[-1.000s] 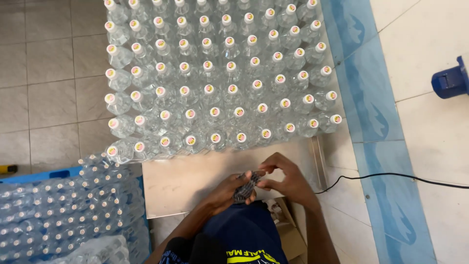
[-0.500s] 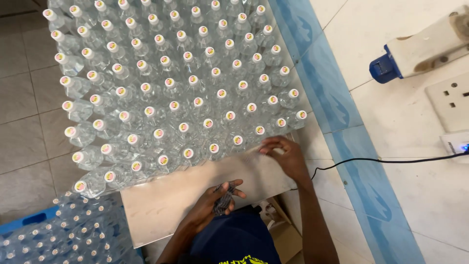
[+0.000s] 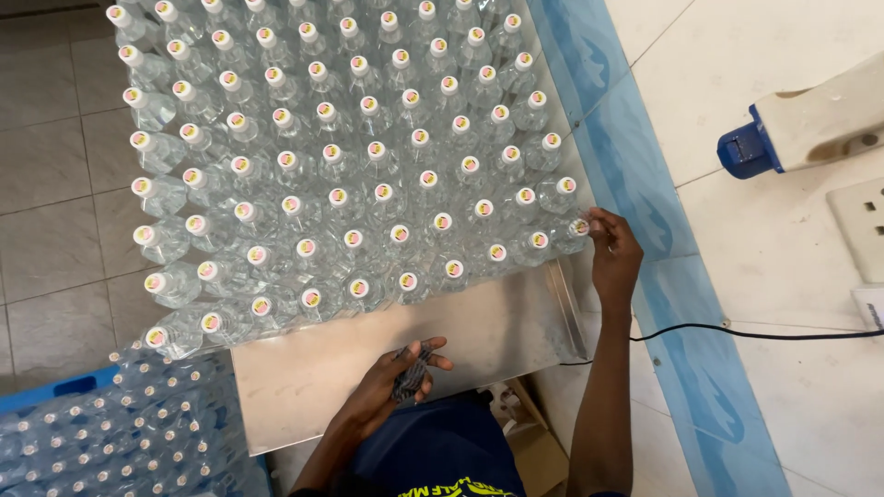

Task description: Applying small silver seals to the caps of water bottles arranged in a grid on a metal table

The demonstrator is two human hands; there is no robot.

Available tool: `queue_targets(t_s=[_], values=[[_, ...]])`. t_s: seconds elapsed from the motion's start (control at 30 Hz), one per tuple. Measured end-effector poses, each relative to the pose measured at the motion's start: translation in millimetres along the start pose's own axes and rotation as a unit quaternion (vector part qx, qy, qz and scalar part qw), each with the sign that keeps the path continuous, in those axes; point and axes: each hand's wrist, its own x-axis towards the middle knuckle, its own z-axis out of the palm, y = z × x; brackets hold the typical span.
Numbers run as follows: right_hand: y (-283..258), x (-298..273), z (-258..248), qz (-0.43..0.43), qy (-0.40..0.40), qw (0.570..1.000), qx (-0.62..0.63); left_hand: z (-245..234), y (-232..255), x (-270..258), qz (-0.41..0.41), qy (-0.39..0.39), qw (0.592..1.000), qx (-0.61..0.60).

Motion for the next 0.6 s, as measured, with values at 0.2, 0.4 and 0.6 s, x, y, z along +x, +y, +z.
queue_targets(t_s=[0.2, 0.4, 0.6], values=[[-28, -21, -12, -0.042, -0.07, 0.995, -0.05, 6, -1, 6, -0.019, -0.003, 1.0, -0.006], [-17, -12, -1, -0.089, -0.041, 0.991, -0.087, 8, -7, 16, -0.03, -0.002, 1.0, 0.0], [-2, -13, -4, 0.024, -0.073, 0.996, -0.04, 13, -6, 18, -0.049, 0.03, 0.998, 0.011]])
